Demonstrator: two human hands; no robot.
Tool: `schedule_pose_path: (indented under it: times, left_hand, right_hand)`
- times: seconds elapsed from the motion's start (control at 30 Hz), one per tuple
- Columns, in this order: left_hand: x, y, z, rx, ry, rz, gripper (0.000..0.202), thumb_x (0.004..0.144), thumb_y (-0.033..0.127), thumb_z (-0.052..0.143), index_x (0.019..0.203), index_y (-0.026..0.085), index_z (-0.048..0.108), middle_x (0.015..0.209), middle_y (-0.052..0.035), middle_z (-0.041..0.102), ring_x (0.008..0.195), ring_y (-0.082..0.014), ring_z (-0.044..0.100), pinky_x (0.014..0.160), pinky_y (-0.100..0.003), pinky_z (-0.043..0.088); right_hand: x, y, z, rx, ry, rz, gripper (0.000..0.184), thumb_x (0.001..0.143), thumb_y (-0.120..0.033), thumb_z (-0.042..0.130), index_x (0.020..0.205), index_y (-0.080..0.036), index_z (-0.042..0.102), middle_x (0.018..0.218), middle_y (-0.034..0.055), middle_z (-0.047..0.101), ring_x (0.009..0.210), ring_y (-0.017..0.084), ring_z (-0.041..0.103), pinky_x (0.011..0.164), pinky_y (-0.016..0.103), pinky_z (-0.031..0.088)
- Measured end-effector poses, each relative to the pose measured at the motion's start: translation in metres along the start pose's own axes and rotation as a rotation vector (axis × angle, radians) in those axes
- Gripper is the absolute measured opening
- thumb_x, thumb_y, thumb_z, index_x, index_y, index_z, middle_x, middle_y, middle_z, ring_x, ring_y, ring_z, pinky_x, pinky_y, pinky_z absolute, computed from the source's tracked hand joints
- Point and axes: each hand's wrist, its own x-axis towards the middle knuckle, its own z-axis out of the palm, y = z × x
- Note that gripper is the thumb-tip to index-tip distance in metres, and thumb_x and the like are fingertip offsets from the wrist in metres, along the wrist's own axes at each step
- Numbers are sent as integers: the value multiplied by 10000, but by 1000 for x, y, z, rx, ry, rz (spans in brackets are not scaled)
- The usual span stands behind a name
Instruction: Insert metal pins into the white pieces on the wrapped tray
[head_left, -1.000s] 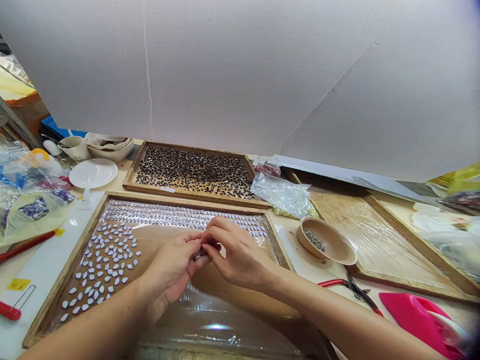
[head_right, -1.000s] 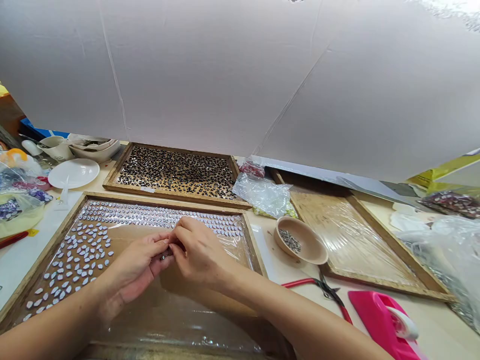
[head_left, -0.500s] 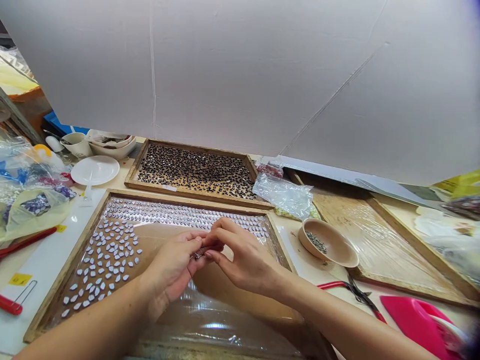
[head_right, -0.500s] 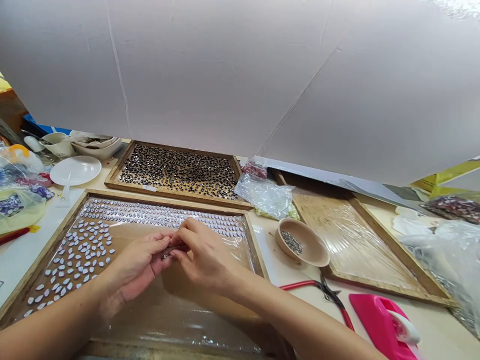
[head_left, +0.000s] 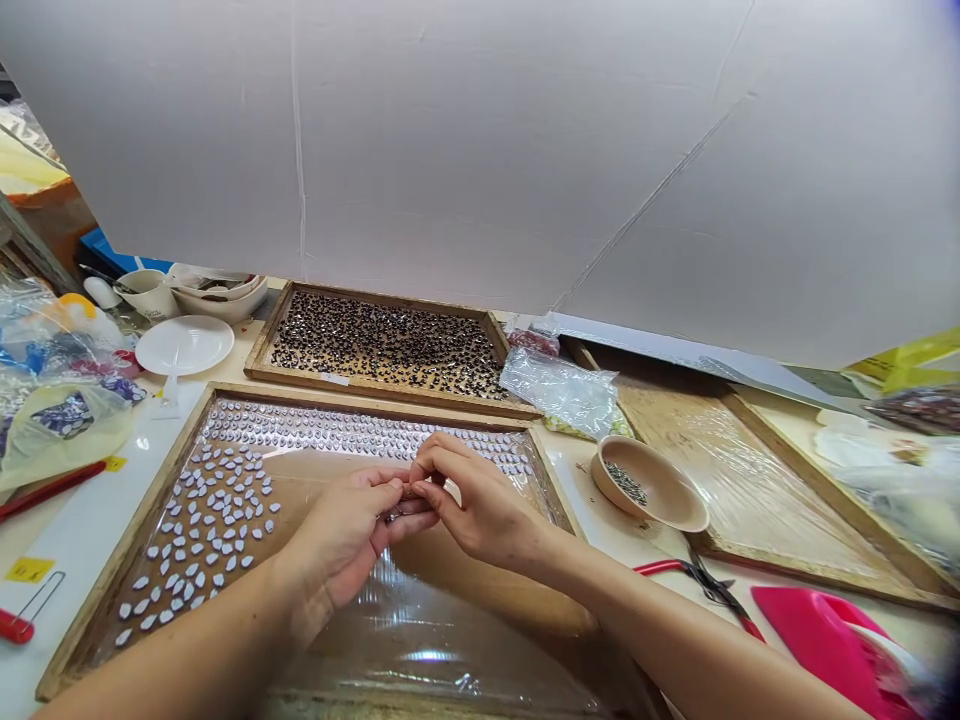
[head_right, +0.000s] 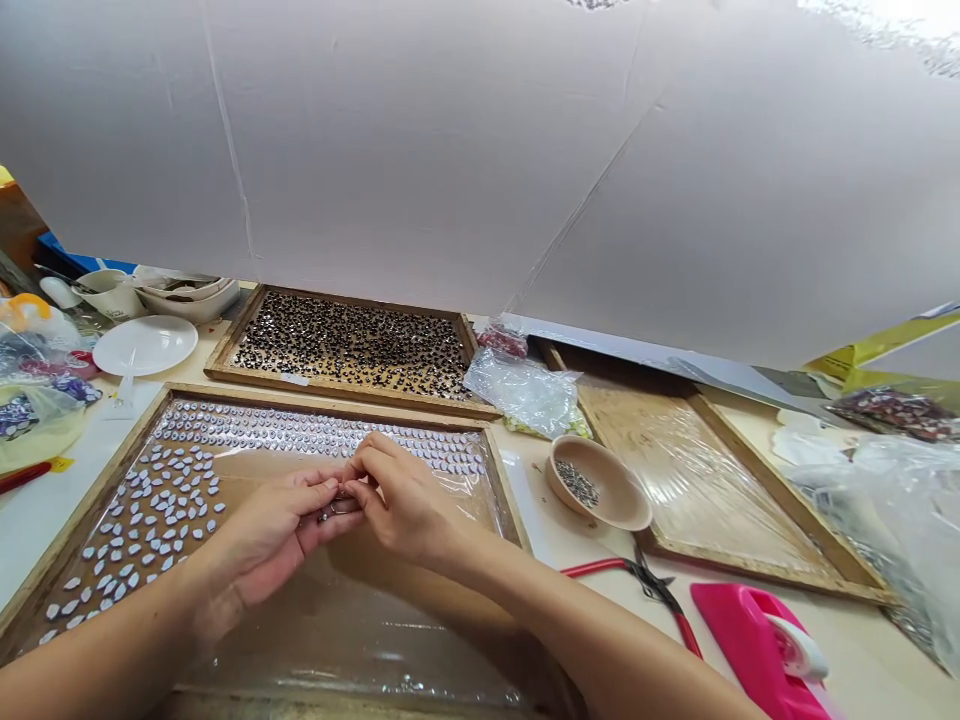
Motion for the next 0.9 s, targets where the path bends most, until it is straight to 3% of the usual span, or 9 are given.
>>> schedule_pose_path:
  times: [0.17,0.23,0.4,0.53,0.9]
  left_hand:
    - [-2,1,3,48,86,-74,88,753,46,569,830,72,602,943,-172,652,845,-191,652,895,-335,470]
    - [-3,0,3,69,127,-111,159,709,-16,571,832,84,576,966,-187,646,854,-209,659,902,-344,468]
    - [-4,1,4,105,119,-149,241,672,-75,523,836,99,543,966,-187,644,853,-215,663,902,-355,467]
    - [-4,2,6,95,131,-157,205,688,-51,515,825,100,543,931,-177,654,823,-203,665,904,-370,460]
    - [-3,0,4,101,106,-150,206,721,-21,472,896,78,515,923,-187,648,811,-211,665,880,-389,473]
  right_hand:
    - [3,24,-15,-55,122,5,115,822,-99,428,750,-183,461,751,33,497,704,144,459,619,268,386]
    - [6,39,-19,-144,145,12,118,828,-102,423,748,-182,459,752,39,498,711,152,460,627,277,381]
    - [11,67,-11,-309,56,-15,117,824,-98,412,771,-169,488,810,67,515,728,163,480,646,289,396]
    - [13,71,-1,-417,-23,-23,130,836,-113,415,788,-152,530,814,78,538,744,173,490,658,295,395]
    - [14,71,6,-575,-31,-44,170,868,-143,425,787,-126,572,794,81,557,727,181,475,649,293,366]
